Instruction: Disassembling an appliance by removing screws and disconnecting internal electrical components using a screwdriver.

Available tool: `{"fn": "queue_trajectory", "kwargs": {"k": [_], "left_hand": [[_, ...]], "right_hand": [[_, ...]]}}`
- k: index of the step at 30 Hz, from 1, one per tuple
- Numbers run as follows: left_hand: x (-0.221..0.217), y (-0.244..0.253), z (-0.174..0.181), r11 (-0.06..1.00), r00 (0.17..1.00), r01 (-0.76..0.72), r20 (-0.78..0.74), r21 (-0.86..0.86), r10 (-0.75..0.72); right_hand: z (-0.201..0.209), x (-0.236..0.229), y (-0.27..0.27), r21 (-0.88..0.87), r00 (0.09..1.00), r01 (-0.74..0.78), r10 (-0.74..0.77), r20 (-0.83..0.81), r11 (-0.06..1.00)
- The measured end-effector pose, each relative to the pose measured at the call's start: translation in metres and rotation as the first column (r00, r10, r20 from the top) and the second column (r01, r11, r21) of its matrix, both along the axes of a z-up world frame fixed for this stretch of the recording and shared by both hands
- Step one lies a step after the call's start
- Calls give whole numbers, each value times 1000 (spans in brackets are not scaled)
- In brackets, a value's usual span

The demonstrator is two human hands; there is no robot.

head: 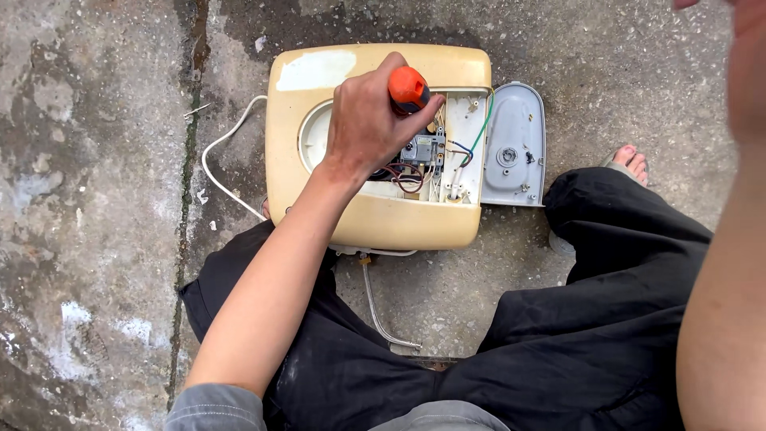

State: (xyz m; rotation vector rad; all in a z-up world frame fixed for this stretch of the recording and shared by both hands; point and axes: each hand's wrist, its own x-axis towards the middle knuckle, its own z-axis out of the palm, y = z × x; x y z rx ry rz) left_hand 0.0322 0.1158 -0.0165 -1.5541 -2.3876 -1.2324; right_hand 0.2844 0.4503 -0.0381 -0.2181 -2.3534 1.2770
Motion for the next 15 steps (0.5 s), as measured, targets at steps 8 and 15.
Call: {"fn": "queue_trajectory", "kwargs": {"k": [8, 15], "left_hand": [[2, 2, 10, 1000, 999, -23, 44, 18, 22], [6, 9, 10, 999, 999, -28, 24, 20, 27]], "right_hand": [[114, -106, -157, 224, 996, -53, 36, 80, 973], [97, -129, -185, 238, 970, -161, 109, 218, 958]]}}
